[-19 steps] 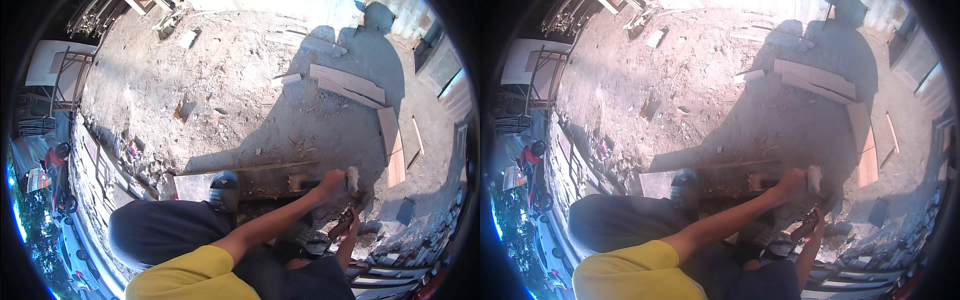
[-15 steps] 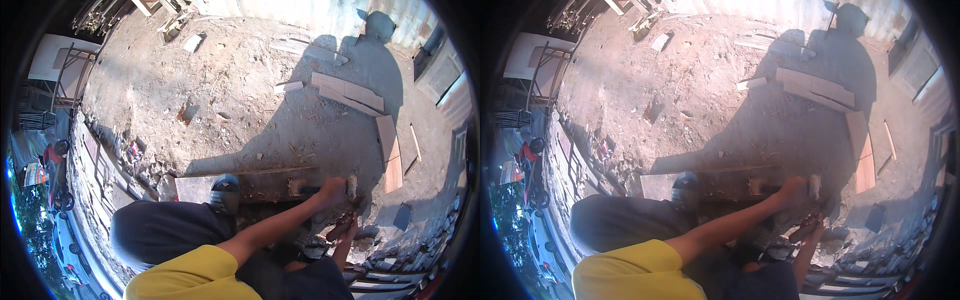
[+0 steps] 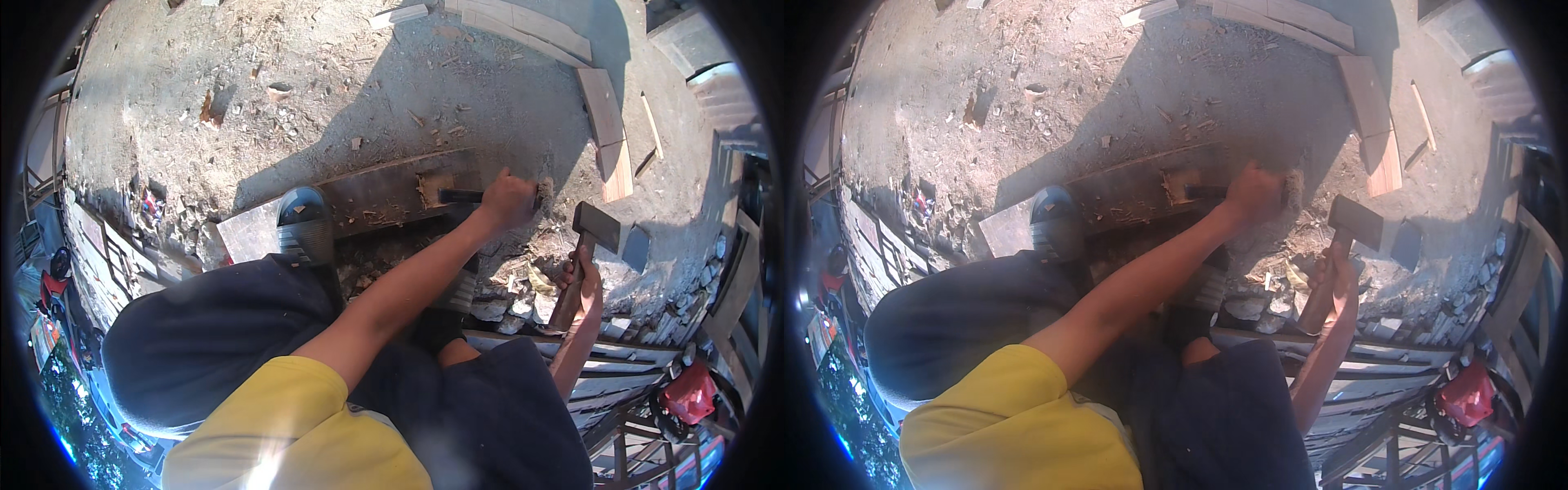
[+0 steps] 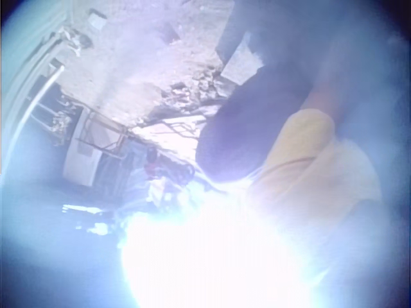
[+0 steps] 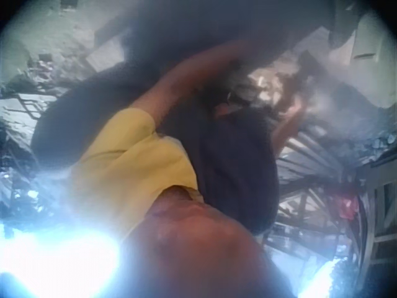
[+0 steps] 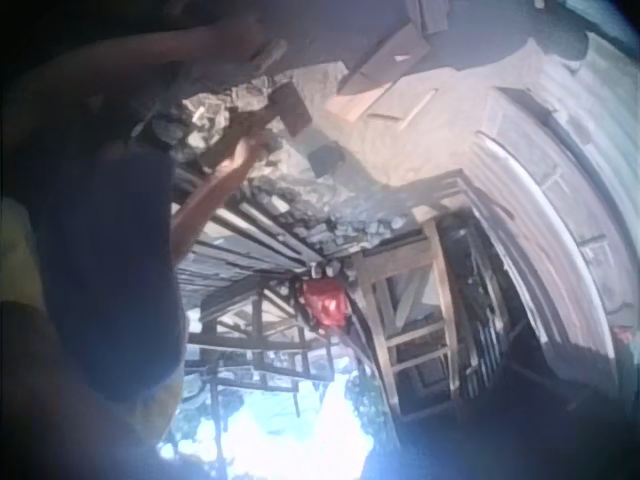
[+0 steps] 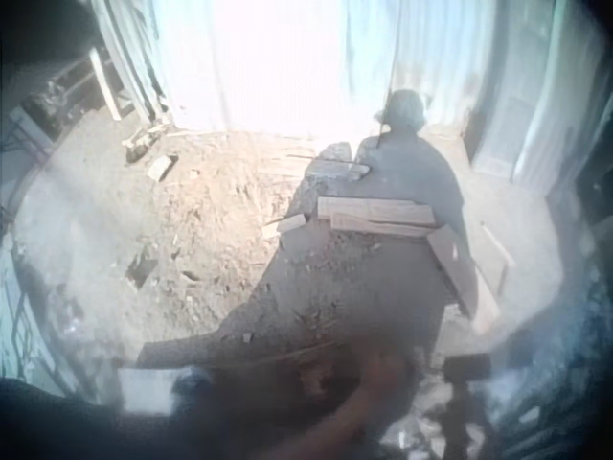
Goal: The person uses a hammer and chisel to remove nails and separate parts of a wooden frame. They then use the hammer to break apart the frame components.
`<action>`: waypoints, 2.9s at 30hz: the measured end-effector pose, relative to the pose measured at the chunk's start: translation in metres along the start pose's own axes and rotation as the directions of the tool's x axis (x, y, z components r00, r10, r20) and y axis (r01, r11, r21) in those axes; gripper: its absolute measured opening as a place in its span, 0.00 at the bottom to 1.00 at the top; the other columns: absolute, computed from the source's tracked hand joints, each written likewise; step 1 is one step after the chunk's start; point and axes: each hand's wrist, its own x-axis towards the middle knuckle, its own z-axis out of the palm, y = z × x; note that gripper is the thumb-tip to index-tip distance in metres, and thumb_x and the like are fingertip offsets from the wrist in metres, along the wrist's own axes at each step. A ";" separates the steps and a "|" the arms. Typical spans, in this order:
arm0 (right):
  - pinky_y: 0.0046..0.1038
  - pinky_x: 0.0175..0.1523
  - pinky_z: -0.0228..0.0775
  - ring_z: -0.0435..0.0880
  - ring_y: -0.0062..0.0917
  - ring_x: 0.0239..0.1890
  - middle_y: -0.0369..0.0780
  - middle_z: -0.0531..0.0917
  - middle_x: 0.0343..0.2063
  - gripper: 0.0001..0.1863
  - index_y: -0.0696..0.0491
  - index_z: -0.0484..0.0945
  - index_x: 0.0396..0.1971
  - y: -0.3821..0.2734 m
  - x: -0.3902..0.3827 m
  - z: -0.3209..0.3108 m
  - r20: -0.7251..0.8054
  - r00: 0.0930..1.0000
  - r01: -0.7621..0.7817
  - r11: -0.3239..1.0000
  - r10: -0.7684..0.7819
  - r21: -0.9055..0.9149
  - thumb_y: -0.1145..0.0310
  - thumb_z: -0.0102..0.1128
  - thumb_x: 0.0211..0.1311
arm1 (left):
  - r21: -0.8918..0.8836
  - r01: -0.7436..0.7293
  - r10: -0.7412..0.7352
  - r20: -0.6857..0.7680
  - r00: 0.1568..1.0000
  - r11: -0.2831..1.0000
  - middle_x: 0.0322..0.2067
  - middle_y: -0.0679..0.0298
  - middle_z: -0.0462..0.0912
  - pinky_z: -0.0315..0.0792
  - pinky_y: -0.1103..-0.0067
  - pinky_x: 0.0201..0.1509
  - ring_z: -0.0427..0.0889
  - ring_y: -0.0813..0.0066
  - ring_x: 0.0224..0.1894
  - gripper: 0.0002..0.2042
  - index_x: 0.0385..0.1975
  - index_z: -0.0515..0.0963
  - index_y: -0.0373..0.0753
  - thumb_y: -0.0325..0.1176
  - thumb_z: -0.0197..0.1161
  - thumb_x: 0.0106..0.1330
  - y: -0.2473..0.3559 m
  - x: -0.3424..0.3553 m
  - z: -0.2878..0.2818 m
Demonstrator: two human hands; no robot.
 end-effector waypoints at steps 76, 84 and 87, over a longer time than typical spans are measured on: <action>0.20 0.19 0.65 0.70 0.15 0.15 0.34 0.72 0.18 0.18 0.54 0.69 0.35 -0.037 -0.019 0.033 0.027 0.999 0.028 0.962 -0.021 -0.271 0.53 0.56 0.65 | -0.085 0.203 -0.201 0.037 0.979 0.975 0.31 0.48 0.81 0.73 0.62 0.41 0.80 0.49 0.37 0.12 0.33 0.78 0.34 0.33 0.62 0.49 0.000 0.008 -0.027; 0.22 0.22 0.68 0.73 0.17 0.18 0.34 0.73 0.19 0.16 0.54 0.67 0.35 -0.029 -0.009 0.054 -0.196 0.957 0.202 0.976 -0.214 -0.078 0.55 0.53 0.65 | -0.103 0.136 -0.130 0.055 0.990 0.985 0.29 0.49 0.81 0.73 0.61 0.39 0.80 0.48 0.36 0.11 0.31 0.78 0.35 0.32 0.63 0.48 0.001 0.004 -0.017; 0.20 0.21 0.69 0.71 0.14 0.16 0.33 0.73 0.19 0.16 0.53 0.67 0.34 -0.014 -0.027 0.054 0.096 0.994 -0.013 0.926 0.053 -0.378 0.55 0.55 0.65 | -0.106 0.073 -0.067 0.063 0.996 0.992 0.28 0.49 0.80 0.73 0.61 0.38 0.79 0.47 0.34 0.10 0.29 0.78 0.35 0.32 0.64 0.48 0.007 -0.005 -0.014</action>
